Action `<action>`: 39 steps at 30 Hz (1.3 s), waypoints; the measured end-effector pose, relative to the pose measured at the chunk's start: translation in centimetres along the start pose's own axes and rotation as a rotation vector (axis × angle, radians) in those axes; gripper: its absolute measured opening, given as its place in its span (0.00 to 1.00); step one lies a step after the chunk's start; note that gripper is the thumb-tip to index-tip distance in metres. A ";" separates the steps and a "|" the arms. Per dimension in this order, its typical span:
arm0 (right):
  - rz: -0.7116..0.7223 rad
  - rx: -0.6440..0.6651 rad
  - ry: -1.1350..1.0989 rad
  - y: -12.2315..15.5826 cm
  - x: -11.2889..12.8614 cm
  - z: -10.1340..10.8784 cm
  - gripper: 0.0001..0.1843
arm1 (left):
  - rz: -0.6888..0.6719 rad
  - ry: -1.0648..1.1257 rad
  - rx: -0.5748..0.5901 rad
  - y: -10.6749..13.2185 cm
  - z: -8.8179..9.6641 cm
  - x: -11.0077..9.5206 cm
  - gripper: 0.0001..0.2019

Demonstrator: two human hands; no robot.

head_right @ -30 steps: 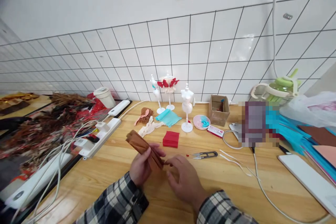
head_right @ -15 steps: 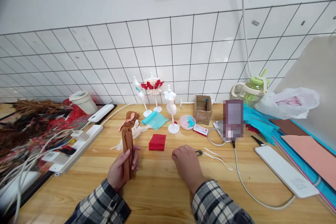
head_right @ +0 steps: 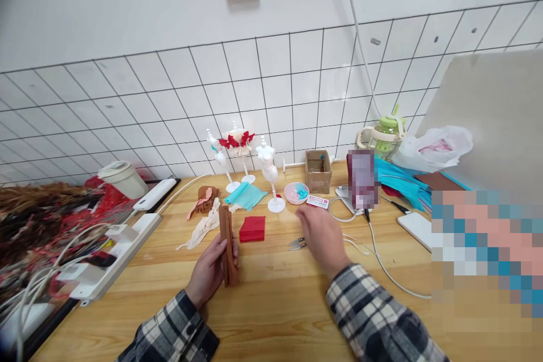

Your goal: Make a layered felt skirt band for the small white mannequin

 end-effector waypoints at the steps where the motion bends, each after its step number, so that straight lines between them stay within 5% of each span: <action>1: -0.029 -0.094 0.020 -1.6 -0.7 1.2 0.15 | 0.009 0.015 -0.004 -0.1 0.1 0.0 0.13; 4: -0.097 -0.197 0.134 -7.1 -2.3 3.2 0.17 | 0.038 0.055 -0.002 -0.2 0.5 0.1 0.13; 7: -0.126 -0.200 0.210 -10.1 -2.8 3.0 0.19 | 0.049 0.067 0.026 -0.2 0.7 0.1 0.12; 9: -0.133 -0.239 0.141 -9.1 -2.5 2.3 0.19 | 0.048 0.086 0.036 -0.1 0.9 0.1 0.11; 12: -0.124 -0.311 -0.135 -3.9 -1.1 0.7 0.17 | 0.055 0.121 0.063 0.1 0.8 0.2 0.13; 13: -0.105 -0.256 -0.232 -1.9 -0.2 -0.3 0.16 | 0.063 0.121 0.084 0.2 0.6 0.3 0.13; 16: 0.059 0.284 -0.449 3.0 3.9 -4.4 0.16 | 0.126 0.063 0.143 0.6 -0.6 0.9 0.15; 20: -0.308 0.596 -0.860 4.7 5.8 -7.2 0.27 | 0.256 -0.097 0.211 0.4 -2.6 2.2 0.18; 26: -0.637 0.725 -1.268 4.1 4.2 -7.3 0.21 | 0.381 -0.259 0.382 0.2 -3.8 2.0 0.19; 31: -0.548 0.914 -1.278 4.6 4.4 -6.4 0.31 | 0.409 -0.310 0.440 1.2 -3.8 1.6 0.18; 34: -0.641 0.751 -1.183 4.1 3.4 -6.9 0.19 | 0.423 -0.094 0.330 1.1 -3.3 1.5 0.21; 38: -0.892 0.118 -1.354 3.5 1.2 -6.4 0.18 | 0.148 0.324 -0.190 0.0 -2.0 1.3 0.12; 39: -0.907 0.027 -1.351 3.7 1.2 -6.3 0.18 | 0.127 0.353 -0.222 0.0 -2.4 1.8 0.11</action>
Point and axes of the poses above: each hand's wrist, its own y-axis away from the middle knuckle, its own z-axis out of the back of the hand, x = y × z, the point moved 5 cm from there along -y, towards the middle knuckle, and after that the axes turned 11 degrees about -z, right-handed, at the moved point
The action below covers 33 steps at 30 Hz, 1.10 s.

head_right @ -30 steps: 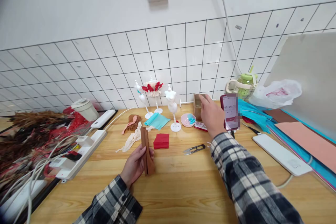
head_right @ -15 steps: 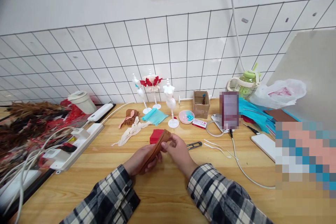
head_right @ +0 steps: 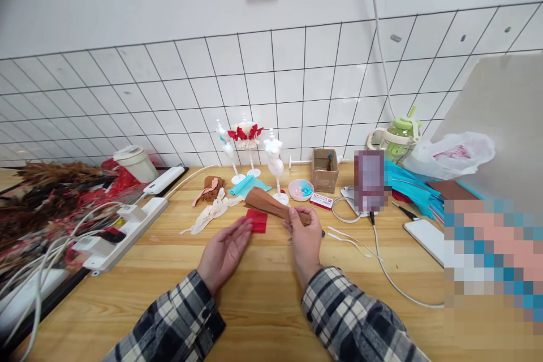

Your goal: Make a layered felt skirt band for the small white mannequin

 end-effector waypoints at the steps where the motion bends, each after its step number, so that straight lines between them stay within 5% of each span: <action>1: 0.025 -0.021 0.017 0.4 -0.2 -0.1 0.17 | 0.065 0.014 0.042 0.2 -0.6 1.0 0.12; 5: 0.041 0.224 0.322 2.7 -1.9 -2.0 0.11 | -0.034 0.067 0.157 0.5 -2.6 2.2 0.17; 8: 0.167 0.440 0.569 4.3 -2.3 -3.1 0.10 | -0.250 -0.012 0.094 0.2 -1.8 -0.4 0.13; 10: 0.233 0.515 0.663 4.6 -1.9 -3.2 0.17 | -0.308 -0.118 0.153 0.3 -1.2 -2.2 0.11; 13: 0.244 0.723 0.702 4.9 -1.2 -3.5 0.30 | 0.016 -0.383 0.446 1.2 -1.1 -1.7 0.15; 16: 0.202 0.894 0.704 5.3 -0.9 -3.6 0.37 | 0.250 -0.563 0.567 2.6 -0.9 -0.4 0.14; 21: 0.207 0.820 0.676 5.2 -0.5 -3.6 0.27 | 0.241 -0.674 0.597 3.2 -1.7 0.3 0.13; 25: 0.298 0.715 0.719 4.5 -0.1 -3.5 0.16 | 0.099 -0.732 0.685 2.8 -2.4 -0.3 0.19; 33: 0.365 0.618 0.852 3.3 0.1 -2.9 0.16 | -0.059 -1.063 0.767 2.8 -2.5 -1.4 0.13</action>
Point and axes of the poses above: each hand's wrist, its own y-axis away from the middle knuckle, its own z-axis out of the back of the hand, x = y × z, the point moved 5 cm from there along -y, towards the middle knuckle, and after that the axes turned 11 degrees about -z, right-handed, at the moved point
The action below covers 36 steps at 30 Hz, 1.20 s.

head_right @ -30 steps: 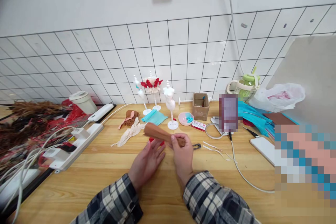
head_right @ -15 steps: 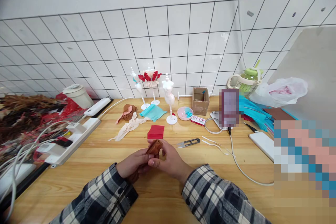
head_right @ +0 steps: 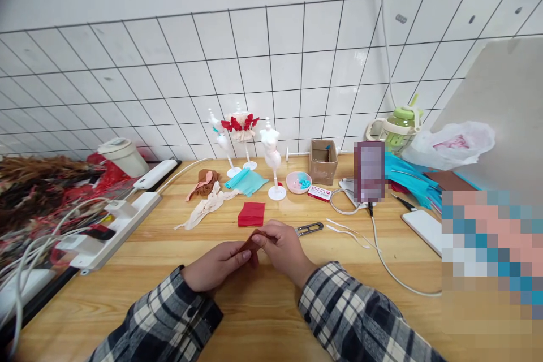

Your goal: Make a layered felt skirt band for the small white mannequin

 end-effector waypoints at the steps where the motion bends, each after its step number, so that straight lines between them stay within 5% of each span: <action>1: -0.018 -0.013 0.007 -0.1 -0.1 0.1 0.17 | 0.024 0.006 -0.002 0.1 0.0 0.1 0.13; 6: -0.104 -0.075 0.040 -0.6 -1.2 2.6 0.19 | 0.157 0.126 -0.080 0.4 0.0 1.7 0.17; 9: -0.096 -0.170 0.379 -0.3 -2.3 5.5 0.19 | 0.153 0.225 -0.199 0.4 0.4 2.4 0.17; 12: -0.106 -0.101 0.740 0.1 -4.0 7.0 0.15 | 0.203 0.309 -0.240 0.6 0.5 2.8 0.17; 15: -0.119 -0.005 0.856 0.4 -5.2 7.4 0.12 | 0.238 0.365 -0.255 0.7 0.5 2.8 0.18; 21: -0.129 0.003 0.841 0.3 -4.4 6.6 0.09 | 0.292 0.445 -0.330 0.8 0.5 2.8 0.22; 24: -0.262 -0.018 0.646 0.8 -3.3 5.1 0.12 | 0.328 0.414 -0.347 0.7 0.3 3.1 0.23; 27: -0.377 0.093 0.421 1.8 -2.3 2.3 0.12 | 0.334 0.394 -0.276 0.5 -0.8 3.0 0.23; 30: -0.337 0.152 0.318 2.7 -1.4 0.5 0.11 | 0.351 0.455 -0.240 0.6 -1.9 2.8 0.22; 36: -0.323 0.204 0.274 3.1 -1.6 0.2 0.22 | 0.386 0.504 -0.316 0.8 -2.0 2.8 0.21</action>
Point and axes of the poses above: each hand's wrist, its own y-axis away from the middle knuckle, its own z-axis out of the back of the hand, x = y × z, the point moved 5 cm from there along -y, towards the middle knuckle, and after that the axes turned 11 degrees about -z, right-handed, at the moved point
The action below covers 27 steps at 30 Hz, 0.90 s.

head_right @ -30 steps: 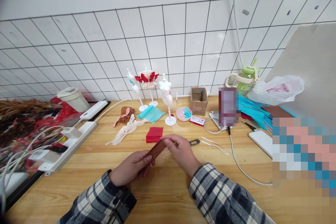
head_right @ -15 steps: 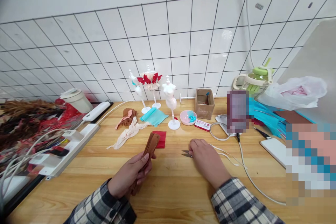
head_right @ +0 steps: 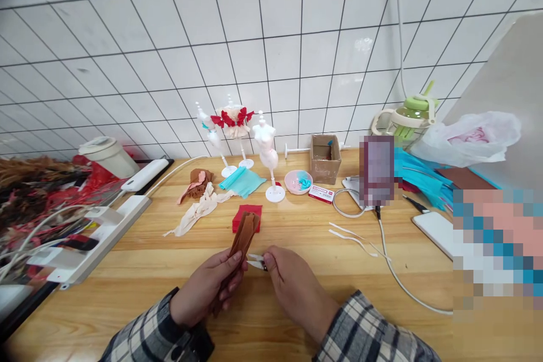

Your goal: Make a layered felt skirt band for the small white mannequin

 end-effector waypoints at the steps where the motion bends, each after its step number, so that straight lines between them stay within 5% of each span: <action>1: 0.002 0.014 -0.015 0.0 0.0 -0.1 0.22 | 0.009 0.000 0.008 -0.1 0.0 0.1 0.21; 20: -0.095 0.094 -0.145 0.3 -0.6 -1.1 0.29 | -0.025 -0.090 0.130 -0.4 -0.6 0.5 0.19; 27: -0.025 0.066 -0.073 0.2 -0.3 -0.9 0.27 | -0.007 -0.120 0.174 -0.3 -0.8 0.8 0.19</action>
Point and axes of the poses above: each hand's wrist, its own y-axis away from the middle knuckle, its own z-axis out of the back of the hand, x = y × z, the point moved 5 cm from there along -y, towards the middle knuckle, and after that the axes turned 11 degrees about -z, right-handed, at the moved point
